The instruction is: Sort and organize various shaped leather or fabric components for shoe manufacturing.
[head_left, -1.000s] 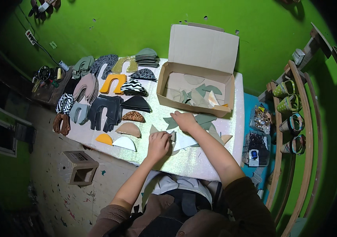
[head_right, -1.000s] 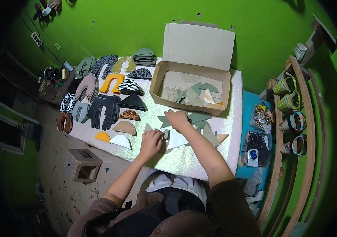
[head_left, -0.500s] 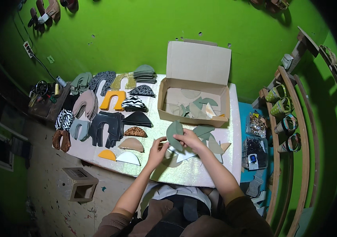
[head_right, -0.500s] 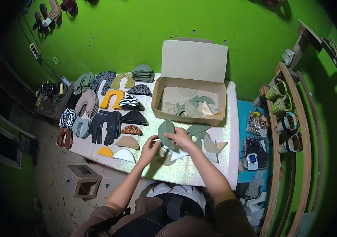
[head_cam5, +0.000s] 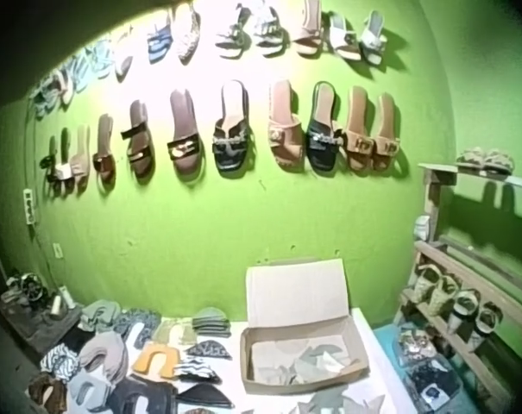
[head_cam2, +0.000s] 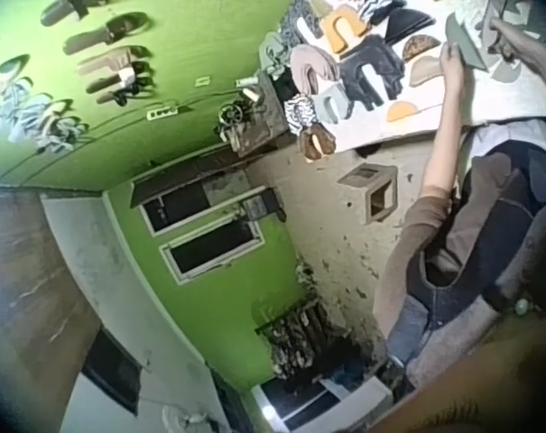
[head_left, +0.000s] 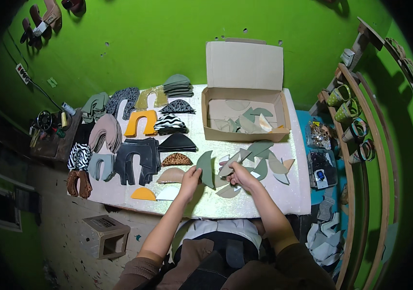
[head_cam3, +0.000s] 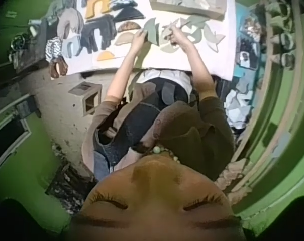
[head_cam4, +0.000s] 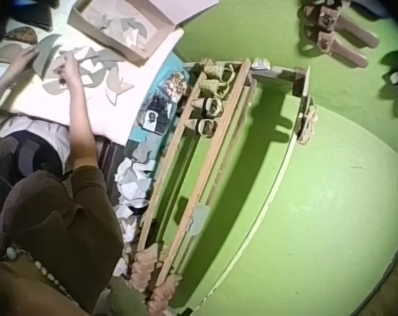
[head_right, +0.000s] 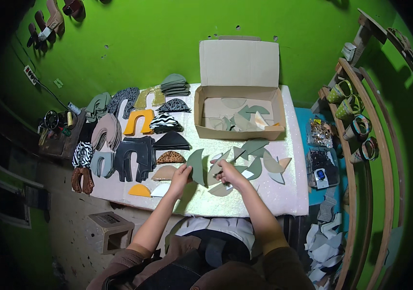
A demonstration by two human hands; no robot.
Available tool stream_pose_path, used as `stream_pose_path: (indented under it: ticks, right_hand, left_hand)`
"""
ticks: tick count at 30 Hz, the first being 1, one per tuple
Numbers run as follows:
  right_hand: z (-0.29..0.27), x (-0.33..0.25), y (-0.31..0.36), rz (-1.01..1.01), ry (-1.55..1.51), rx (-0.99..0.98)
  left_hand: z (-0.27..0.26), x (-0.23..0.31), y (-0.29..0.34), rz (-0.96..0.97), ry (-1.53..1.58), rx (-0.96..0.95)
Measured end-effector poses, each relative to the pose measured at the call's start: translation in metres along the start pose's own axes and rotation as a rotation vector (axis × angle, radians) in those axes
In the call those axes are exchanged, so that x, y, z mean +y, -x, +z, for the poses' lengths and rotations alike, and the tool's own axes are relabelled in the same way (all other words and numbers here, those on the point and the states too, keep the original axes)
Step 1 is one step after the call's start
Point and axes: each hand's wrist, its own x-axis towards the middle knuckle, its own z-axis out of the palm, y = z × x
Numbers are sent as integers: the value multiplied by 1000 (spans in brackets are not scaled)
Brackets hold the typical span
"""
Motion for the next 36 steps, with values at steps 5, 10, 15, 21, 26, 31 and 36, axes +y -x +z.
stream_pose_path:
  ticks: [5,10,15,21,26,31,36]
  right_hand:
    - [14,5,2,-53,266,80]
    - [25,27,-6,-215,526,356]
    - [54,18,11,-236,878,705]
    - [62,5,18,-675,864,653]
    - [68,-3,12,-805,1178,453]
    - [69,-1,5,-723,1209,401]
    - [59,-8,4,-632,1067,275]
  left_hand:
    - [-18,3,0,-98,-1,-124]
    - [-25,4,-8,-11,-107,-184]
    - [-28,10,-10,-16,-147,-192]
    - [-29,7,-17,-9,-200,-305]
    - [-31,7,-19,-64,-211,-373]
    - [-39,8,-22,-136,-141,-451]
    - [-52,8,-24,-262,-69,-422]
